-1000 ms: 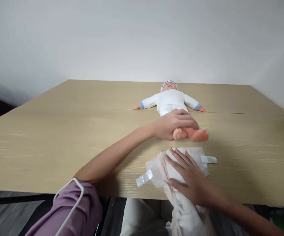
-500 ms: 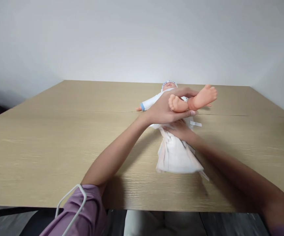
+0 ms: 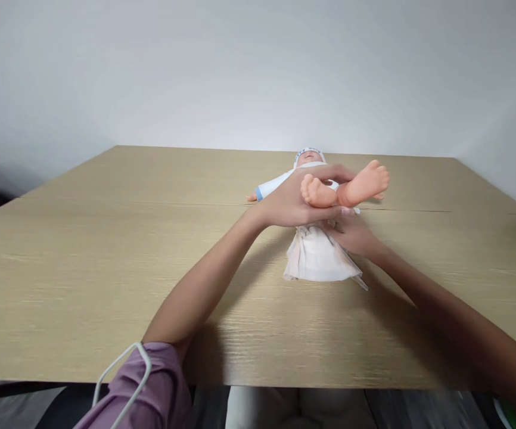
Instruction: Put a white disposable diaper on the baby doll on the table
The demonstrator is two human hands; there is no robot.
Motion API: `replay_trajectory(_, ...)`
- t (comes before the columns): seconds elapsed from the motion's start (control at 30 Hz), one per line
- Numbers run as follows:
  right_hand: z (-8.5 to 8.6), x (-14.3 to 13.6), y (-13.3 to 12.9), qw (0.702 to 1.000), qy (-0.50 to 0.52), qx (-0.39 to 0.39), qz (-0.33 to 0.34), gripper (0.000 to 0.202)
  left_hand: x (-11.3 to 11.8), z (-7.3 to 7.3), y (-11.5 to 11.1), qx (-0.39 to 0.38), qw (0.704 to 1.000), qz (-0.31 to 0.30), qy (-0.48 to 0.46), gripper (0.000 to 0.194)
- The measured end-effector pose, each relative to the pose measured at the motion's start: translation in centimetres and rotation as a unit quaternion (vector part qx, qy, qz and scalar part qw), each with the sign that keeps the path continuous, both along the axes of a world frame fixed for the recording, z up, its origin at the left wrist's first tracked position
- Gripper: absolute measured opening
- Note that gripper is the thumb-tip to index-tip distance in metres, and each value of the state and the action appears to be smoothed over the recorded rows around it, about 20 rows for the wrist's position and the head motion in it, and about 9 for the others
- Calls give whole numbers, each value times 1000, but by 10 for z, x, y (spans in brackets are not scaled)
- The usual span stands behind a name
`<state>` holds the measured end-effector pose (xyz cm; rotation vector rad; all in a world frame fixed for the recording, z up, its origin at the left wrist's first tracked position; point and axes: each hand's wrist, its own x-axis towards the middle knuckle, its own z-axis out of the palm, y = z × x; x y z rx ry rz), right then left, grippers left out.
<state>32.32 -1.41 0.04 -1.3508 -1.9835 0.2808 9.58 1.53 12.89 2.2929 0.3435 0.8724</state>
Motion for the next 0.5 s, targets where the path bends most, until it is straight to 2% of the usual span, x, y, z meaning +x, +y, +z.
replay_trajectory(0.1, 13, 8, -32, 996, -4, 39, -79, 35, 2, -3, -1, -7, 1000, -22, 16, 46)
replay_trajectory(0.17, 25, 7, -47, 988, 32, 93, -123, 57, 6, -7, -2, -2, 999, -37, 24, 44)
replay_trajectory(0.2, 31, 5, -51, 985, 53, 113, -122, 66, 8, -9, -3, 0, 999, -43, 25, 44)
replay_trajectory(0.27, 41, 0, -55, 987, 90, 114, -69, 71, 12, -14, -6, 3, 998, -51, 24, 43)
replay_trajectory(0.37, 47, -2, -55, 990, 117, 68, 24, 71, 8, -21, -9, -4, 997, -70, 11, 44)
replay_trajectory(0.43, 43, 5, -56, 992, 103, 56, 52, 74, -5, -25, -11, -8, 997, -73, 13, 49)
replay_trajectory(0.5, 36, 17, -60, 994, 53, 65, 75, 64, -25, -32, -12, 7, 998, -59, 34, 51)
